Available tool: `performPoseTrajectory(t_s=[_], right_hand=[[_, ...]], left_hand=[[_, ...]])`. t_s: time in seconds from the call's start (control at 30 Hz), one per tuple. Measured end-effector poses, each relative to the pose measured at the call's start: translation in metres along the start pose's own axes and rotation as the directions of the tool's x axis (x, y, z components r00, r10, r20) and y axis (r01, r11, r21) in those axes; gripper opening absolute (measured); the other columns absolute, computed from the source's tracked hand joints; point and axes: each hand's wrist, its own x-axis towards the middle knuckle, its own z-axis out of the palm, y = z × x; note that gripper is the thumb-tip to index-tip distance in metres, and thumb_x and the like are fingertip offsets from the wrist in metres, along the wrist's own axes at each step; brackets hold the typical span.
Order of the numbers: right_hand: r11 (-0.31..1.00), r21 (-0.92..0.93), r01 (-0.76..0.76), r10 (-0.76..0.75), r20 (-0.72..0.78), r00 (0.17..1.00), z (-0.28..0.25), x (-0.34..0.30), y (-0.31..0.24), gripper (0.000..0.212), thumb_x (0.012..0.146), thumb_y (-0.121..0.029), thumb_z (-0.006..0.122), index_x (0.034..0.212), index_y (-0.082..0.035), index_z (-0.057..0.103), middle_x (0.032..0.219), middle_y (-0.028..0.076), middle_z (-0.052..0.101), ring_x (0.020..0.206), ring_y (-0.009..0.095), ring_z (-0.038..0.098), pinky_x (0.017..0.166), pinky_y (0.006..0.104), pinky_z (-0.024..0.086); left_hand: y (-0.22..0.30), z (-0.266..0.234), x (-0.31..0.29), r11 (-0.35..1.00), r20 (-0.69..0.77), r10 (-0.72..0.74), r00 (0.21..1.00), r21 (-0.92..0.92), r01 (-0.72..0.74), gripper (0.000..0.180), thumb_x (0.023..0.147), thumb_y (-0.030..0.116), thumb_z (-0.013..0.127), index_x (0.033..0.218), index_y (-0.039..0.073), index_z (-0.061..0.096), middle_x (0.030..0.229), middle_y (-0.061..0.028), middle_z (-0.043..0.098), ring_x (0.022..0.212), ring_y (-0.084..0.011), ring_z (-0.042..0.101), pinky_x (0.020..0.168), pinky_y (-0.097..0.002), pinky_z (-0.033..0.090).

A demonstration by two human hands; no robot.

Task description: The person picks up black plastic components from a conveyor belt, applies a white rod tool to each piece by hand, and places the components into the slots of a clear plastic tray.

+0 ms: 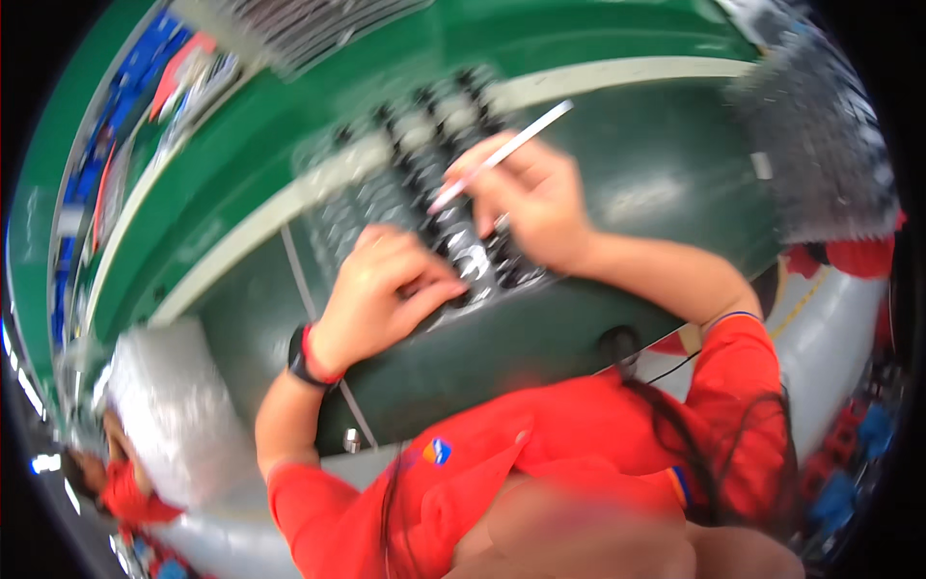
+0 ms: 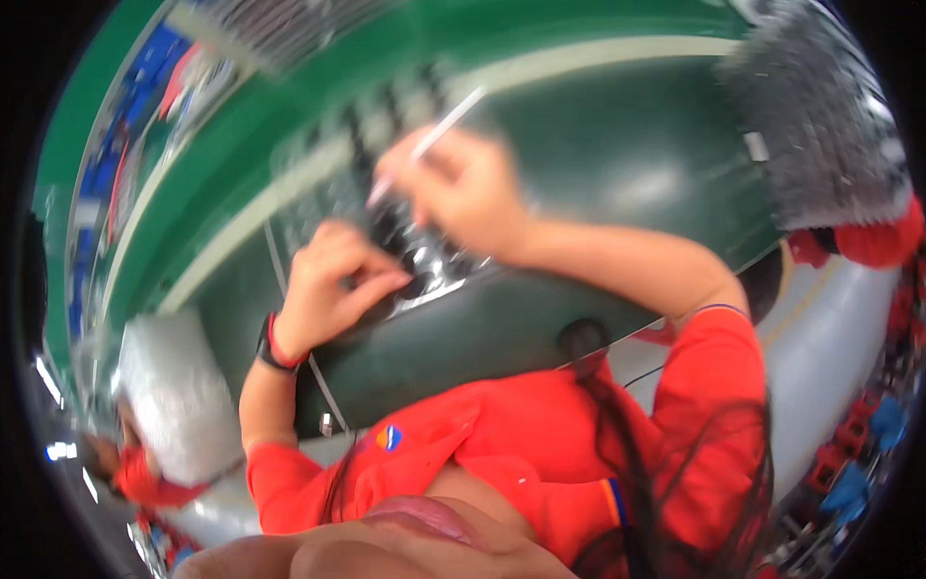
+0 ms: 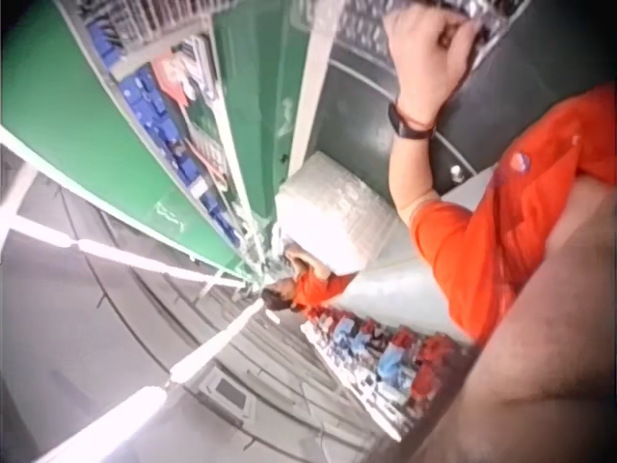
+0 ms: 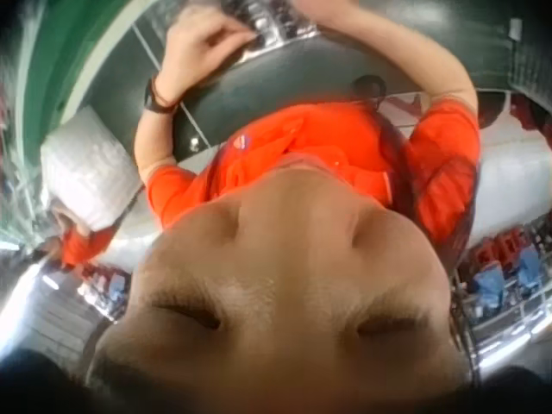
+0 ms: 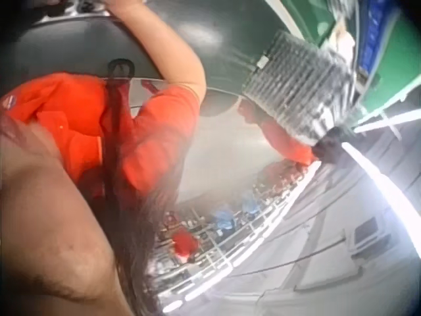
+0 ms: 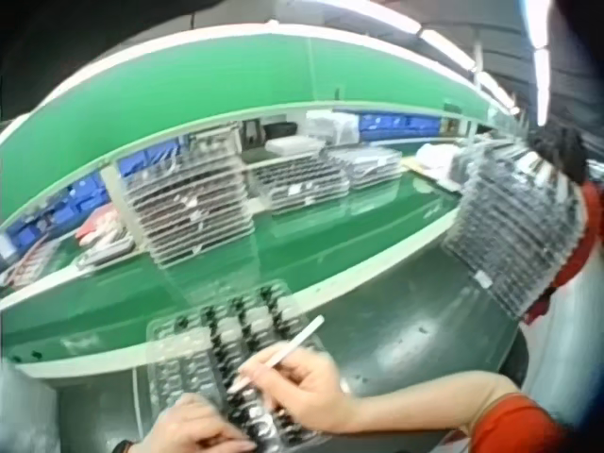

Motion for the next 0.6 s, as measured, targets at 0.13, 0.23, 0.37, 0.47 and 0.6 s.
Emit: performPoseTrajectory(t_s=[0.13, 0.23, 0.37, 0.47, 0.6], right_hand=[[0.997, 0.044, -0.057, 0.056, 0.021, 0.998, 0.001, -0.005, 0.006, 0.01, 0.091, -0.008, 0.058, 0.094, 0.001, 0.061, 0.085, 0.008, 0.067, 0.055, 0.005, 0.055, 0.049, 0.019, 0.044], [0.995, -0.087, 0.049, -0.039, 0.116, 0.993, 0.001, -0.01, 0.002, 0.009, 0.091, -0.009, 0.059, 0.093, -0.001, 0.062, 0.083, 0.005, 0.067, 0.056, 0.004, 0.055, 0.049, 0.0183, 0.044], [0.892, -0.287, 0.348, -0.273, 0.27, 0.923, -0.001, -0.016, 0.005, 0.008, 0.086, -0.007, 0.064, 0.086, 0.0, 0.066, 0.08, 0.008, 0.066, 0.064, 0.011, 0.062, 0.055, 0.0242, 0.047], [0.792, -0.238, 0.563, -0.473, 0.343, 0.811, 0.003, -0.013, 0.012, 0.006, 0.084, -0.007, 0.064, 0.083, -0.001, 0.066, 0.08, 0.009, 0.066, 0.065, 0.021, 0.064, 0.056, 0.0283, 0.049], [0.802, -0.271, 0.532, -0.439, 0.338, 0.833, 0.004, -0.013, 0.007, 0.007, 0.085, -0.008, 0.064, 0.083, -0.002, 0.066, 0.078, 0.006, 0.065, 0.055, 0.017, 0.059, 0.049, 0.0267, 0.045]], left_hand=[[-0.014, -0.005, -0.003, 0.984, -0.161, -0.166, 0.973, 0.043, 0.175, 0.009, 0.07, 0.006, 0.076, 0.073, 0.006, 0.067, 0.06, -0.0029, 0.055, 0.054, -0.0155, 0.051, 0.061, -0.0282, 0.039], [-0.029, -0.013, -0.003, 0.969, -0.36, -0.231, 0.904, 0.002, 0.248, 0.006, 0.074, 0.002, 0.072, 0.075, 0.001, 0.067, 0.066, -0.0051, 0.058, 0.058, -0.0114, 0.051, 0.055, -0.0232, 0.038], [-0.084, -0.035, -0.011, 0.941, -0.584, -0.209, 0.785, 0.1, 0.324, 0.009, 0.085, 0.008, 0.066, 0.083, -0.001, 0.064, 0.076, -0.003, 0.061, 0.071, -0.0093, 0.052, 0.067, -0.022, 0.041], [-0.135, -0.053, -0.029, 0.929, -0.745, -0.311, 0.59, -0.108, 0.353, 0.015, 0.087, 0.013, 0.064, 0.093, -0.001, 0.064, 0.088, -0.0056, 0.064, 0.078, -0.013, 0.057, 0.073, -0.0253, 0.045], [-0.185, -0.071, -0.047, 0.773, -0.669, -0.51, 0.54, -0.08, 0.63, 0.042, 0.091, 0.031, 0.059, 0.117, -0.002, 0.058, 0.119, -0.0151, 0.057, 0.109, -0.0222, 0.053, 0.097, -0.0339, 0.037]])
